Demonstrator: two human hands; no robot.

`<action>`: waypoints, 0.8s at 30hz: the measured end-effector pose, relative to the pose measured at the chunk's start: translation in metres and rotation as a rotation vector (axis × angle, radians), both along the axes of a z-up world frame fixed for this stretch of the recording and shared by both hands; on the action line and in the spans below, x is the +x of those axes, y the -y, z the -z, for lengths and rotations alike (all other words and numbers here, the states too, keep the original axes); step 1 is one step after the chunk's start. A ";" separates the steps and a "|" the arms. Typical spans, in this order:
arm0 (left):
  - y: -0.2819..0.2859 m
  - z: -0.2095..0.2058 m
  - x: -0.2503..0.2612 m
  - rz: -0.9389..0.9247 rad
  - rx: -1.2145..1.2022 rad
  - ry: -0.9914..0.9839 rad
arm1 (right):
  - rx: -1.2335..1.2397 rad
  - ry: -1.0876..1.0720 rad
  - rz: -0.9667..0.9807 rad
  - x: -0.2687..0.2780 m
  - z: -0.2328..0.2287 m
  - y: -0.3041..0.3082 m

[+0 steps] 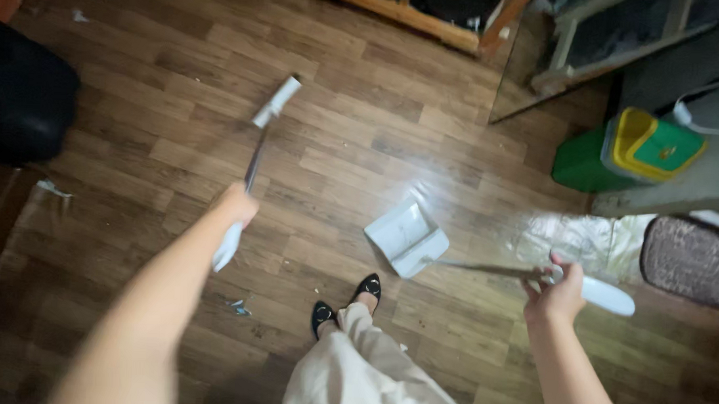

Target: The person sweeps small debris on a wooden floor using a broom and dustpan, gathering fragments into the dustpan. The person then picks up a few remaining pieces by hand and places them into the dustpan before setting the tools aside.

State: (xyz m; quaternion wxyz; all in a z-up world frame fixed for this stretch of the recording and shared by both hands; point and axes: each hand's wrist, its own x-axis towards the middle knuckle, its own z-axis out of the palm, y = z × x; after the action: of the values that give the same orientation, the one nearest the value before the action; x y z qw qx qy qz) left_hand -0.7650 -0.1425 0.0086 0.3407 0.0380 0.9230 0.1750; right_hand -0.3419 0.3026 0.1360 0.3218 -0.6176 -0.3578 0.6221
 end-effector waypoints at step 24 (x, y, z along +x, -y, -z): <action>0.020 -0.032 -0.107 -0.047 0.062 0.200 | 0.051 -0.014 0.073 -0.031 0.017 -0.030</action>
State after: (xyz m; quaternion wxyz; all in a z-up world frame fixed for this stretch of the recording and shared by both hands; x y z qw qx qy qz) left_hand -0.8715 -0.1626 0.0403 0.4254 0.0091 0.8791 0.2146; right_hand -0.3725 0.3323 0.1194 0.3623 -0.6176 -0.3484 0.6049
